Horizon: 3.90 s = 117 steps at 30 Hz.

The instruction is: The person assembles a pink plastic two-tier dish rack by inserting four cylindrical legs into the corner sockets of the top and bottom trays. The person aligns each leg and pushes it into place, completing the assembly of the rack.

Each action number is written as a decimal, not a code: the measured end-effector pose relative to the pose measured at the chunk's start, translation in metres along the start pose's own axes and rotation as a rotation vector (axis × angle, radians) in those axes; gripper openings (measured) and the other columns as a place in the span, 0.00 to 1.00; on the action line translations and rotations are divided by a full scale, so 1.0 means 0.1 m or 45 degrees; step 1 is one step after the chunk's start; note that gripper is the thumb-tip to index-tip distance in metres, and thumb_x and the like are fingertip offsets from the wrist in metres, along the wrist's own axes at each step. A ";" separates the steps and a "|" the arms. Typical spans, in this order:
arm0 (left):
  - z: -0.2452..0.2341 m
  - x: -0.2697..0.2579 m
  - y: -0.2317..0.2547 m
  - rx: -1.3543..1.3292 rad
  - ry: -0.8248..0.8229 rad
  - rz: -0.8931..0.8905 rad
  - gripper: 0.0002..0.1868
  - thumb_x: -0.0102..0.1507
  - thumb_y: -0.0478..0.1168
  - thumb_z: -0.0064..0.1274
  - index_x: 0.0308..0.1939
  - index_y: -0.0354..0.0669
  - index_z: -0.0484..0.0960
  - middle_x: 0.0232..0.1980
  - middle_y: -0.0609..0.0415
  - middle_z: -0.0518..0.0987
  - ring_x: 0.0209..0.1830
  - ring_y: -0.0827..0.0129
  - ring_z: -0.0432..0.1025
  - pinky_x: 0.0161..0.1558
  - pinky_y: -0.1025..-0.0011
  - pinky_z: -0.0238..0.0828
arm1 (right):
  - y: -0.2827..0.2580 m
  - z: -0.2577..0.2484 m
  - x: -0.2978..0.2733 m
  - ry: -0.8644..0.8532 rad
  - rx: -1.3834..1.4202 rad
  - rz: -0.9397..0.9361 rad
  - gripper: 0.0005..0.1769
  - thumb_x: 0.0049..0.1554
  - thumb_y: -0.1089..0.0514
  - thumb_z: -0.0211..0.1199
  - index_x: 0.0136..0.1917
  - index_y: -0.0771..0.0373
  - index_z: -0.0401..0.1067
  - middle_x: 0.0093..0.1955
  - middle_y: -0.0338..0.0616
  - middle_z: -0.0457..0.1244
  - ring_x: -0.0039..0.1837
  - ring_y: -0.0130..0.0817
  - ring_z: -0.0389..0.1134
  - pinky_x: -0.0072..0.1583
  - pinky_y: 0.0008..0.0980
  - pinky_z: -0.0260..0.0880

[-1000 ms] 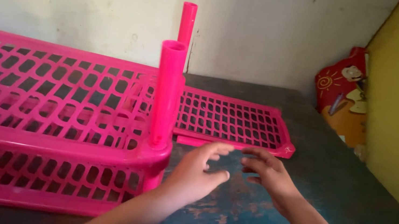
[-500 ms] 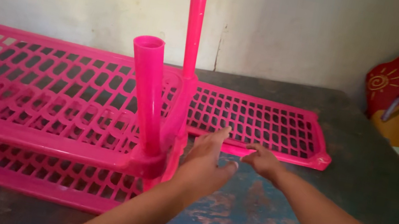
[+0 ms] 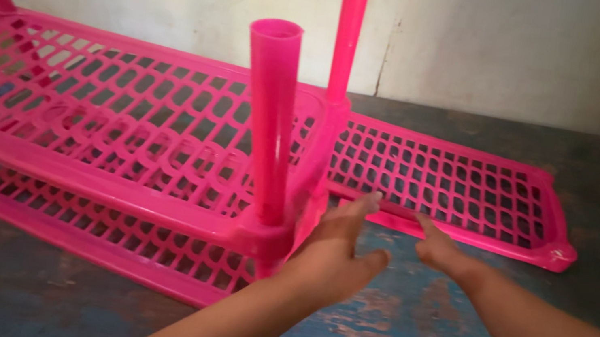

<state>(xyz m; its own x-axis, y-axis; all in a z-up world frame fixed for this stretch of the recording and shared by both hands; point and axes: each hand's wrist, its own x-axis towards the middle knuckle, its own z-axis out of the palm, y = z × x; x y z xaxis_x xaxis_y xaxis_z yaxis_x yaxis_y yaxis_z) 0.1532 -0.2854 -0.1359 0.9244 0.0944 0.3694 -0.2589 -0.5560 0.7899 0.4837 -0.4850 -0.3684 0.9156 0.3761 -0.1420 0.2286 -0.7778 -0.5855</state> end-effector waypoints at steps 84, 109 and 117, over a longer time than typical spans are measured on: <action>-3.07 -0.40 -0.05 -0.932 -0.088 0.448 0.21 0.64 0.44 0.61 0.58 0.38 0.78 0.52 0.54 0.84 0.52 0.73 0.80 0.56 0.72 0.78 | -4.12 -0.43 -4.00 0.243 2.048 -0.601 0.16 0.64 0.49 0.62 0.57 0.63 0.69 0.49 0.44 0.67 0.51 0.38 0.65 0.56 0.41 0.65; -3.90 -0.61 -0.87 -0.992 0.053 0.037 0.21 0.65 0.44 0.56 0.56 0.30 0.81 0.48 0.48 0.86 0.48 0.68 0.82 0.53 0.70 0.82 | -5.45 0.15 -3.20 0.085 1.870 -0.659 0.28 0.62 0.48 0.63 0.69 0.64 0.69 0.47 0.40 0.66 0.51 0.33 0.65 0.56 0.37 0.65; -4.81 -0.70 -1.38 -0.966 0.006 0.078 0.21 0.65 0.45 0.58 0.54 0.31 0.82 0.44 0.49 0.86 0.44 0.71 0.81 0.49 0.72 0.80 | -6.48 0.74 -3.09 0.248 1.866 -0.582 0.25 0.61 0.45 0.61 0.65 0.63 0.70 0.54 0.42 0.68 0.59 0.35 0.66 0.59 0.38 0.64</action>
<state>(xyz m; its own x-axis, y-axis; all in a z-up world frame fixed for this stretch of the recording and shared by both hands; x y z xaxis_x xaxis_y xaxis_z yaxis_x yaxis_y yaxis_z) -0.0107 0.1821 -0.0353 0.9013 0.0863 0.4244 -0.4330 0.1596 0.8871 0.0286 -0.0600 -0.0042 0.9146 0.2761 0.2953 0.0849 0.5830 -0.8080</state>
